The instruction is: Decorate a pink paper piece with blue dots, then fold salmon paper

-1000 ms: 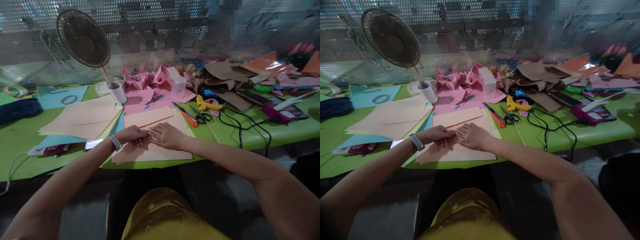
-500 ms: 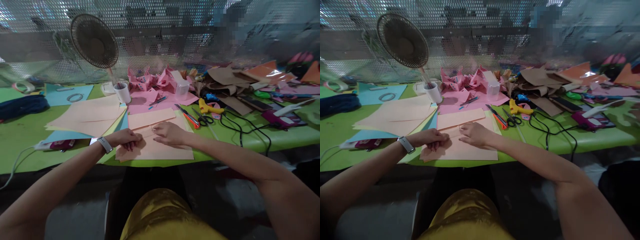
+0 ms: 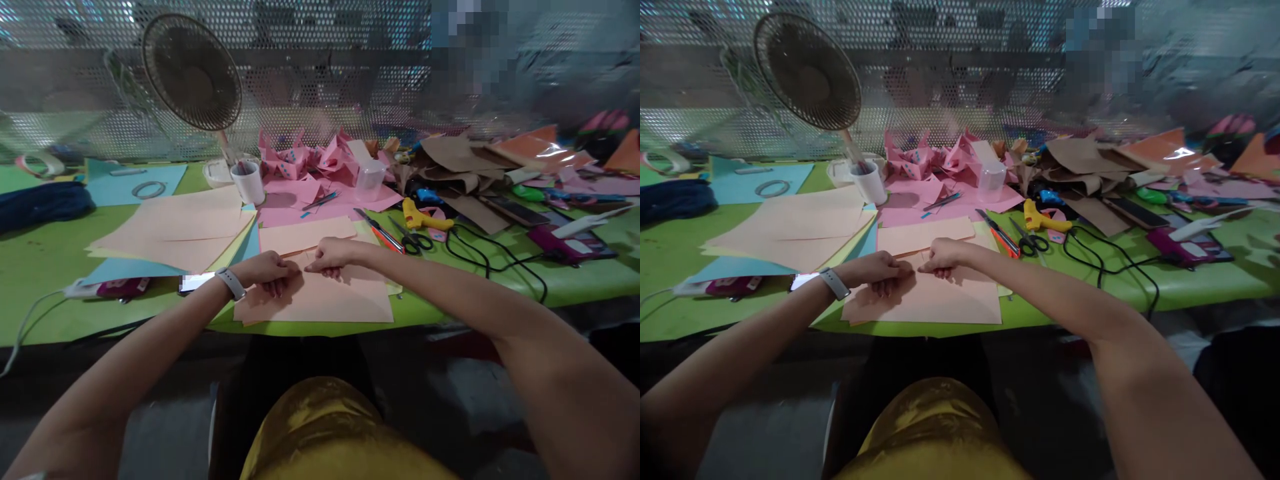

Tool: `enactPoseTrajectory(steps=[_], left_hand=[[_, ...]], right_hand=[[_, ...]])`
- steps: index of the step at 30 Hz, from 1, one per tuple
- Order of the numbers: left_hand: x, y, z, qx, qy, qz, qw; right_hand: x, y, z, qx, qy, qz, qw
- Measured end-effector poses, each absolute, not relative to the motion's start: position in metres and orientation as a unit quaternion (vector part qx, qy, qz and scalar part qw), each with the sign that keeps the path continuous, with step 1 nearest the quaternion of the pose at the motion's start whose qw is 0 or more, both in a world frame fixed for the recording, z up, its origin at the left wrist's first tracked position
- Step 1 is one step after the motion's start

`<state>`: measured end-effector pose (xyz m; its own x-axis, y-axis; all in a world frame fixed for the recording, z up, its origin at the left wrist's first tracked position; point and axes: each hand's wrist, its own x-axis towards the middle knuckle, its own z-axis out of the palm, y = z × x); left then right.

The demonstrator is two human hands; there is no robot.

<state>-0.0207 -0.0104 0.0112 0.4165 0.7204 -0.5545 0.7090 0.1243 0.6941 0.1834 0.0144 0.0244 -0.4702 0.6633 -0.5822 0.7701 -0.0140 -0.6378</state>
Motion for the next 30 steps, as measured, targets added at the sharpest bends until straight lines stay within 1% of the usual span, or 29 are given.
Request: enactPoseTrajectory(steps=[6, 8, 9, 10, 12, 14, 15, 17, 19, 21, 22, 24, 26, 30], left_hand=[[-0.023, -0.009, 0.010, 0.665, 0.530, 0.006, 0.526], [-0.023, -0.010, 0.009, 0.668, 0.530, 0.006, 0.523], [-0.023, -0.011, 0.010, 0.668, 0.531, 0.005, 0.521], [-0.023, -0.012, 0.011, 0.668, 0.533, 0.005, 0.520], [-0.021, -0.015, 0.016, 0.665, 0.535, 0.024, 0.520], [-0.019, -0.018, 0.022, 0.666, 0.537, 0.076, 0.513], [-0.018, -0.019, 0.024, 0.673, 0.535, 0.114, 0.498], [-0.018, -0.021, 0.025, 0.714, 0.519, 0.188, 0.432], [-0.020, -0.021, 0.020, 0.782, 0.480, 0.238, 0.318], [-0.023, -0.019, 0.011, 0.847, 0.418, 0.259, 0.204], [-0.025, -0.018, 0.007, 0.872, 0.382, 0.260, 0.163], [-0.027, -0.016, 0.001, 0.908, 0.323, 0.237, 0.124], [-0.026, -0.016, 0.000, 0.928, 0.288, 0.207, 0.116], [-0.021, -0.028, 0.008, 0.933, 0.290, 0.192, 0.095]], right_hand=[[0.201, 0.018, 0.024, 0.529, 0.669, -0.519, 0.062], [0.209, 0.012, 0.025, 0.526, 0.693, -0.492, 0.038], [0.214, 0.008, 0.025, 0.522, 0.727, -0.447, 0.011], [0.218, 0.004, 0.025, 0.512, 0.772, -0.376, -0.026], [0.223, -0.005, 0.023, 0.456, 0.866, -0.187, -0.085], [0.224, -0.013, 0.019, 0.364, 0.927, -0.019, -0.089], [0.223, -0.015, 0.016, 0.320, 0.944, 0.037, -0.072], [0.218, -0.017, 0.011, 0.256, 0.961, 0.100, -0.029], [0.214, -0.018, 0.007, 0.226, 0.964, 0.137, 0.001], [0.211, -0.018, 0.005, 0.205, 0.965, 0.164, 0.022], [0.210, -0.018, 0.005, 0.198, 0.964, 0.174, 0.027], [0.210, -0.018, 0.005, 0.185, 0.963, 0.192, 0.029], [0.213, -0.017, 0.004, 0.179, 0.962, 0.207, 0.015], [0.225, -0.014, -0.001, 0.156, 0.966, 0.203, -0.037]])
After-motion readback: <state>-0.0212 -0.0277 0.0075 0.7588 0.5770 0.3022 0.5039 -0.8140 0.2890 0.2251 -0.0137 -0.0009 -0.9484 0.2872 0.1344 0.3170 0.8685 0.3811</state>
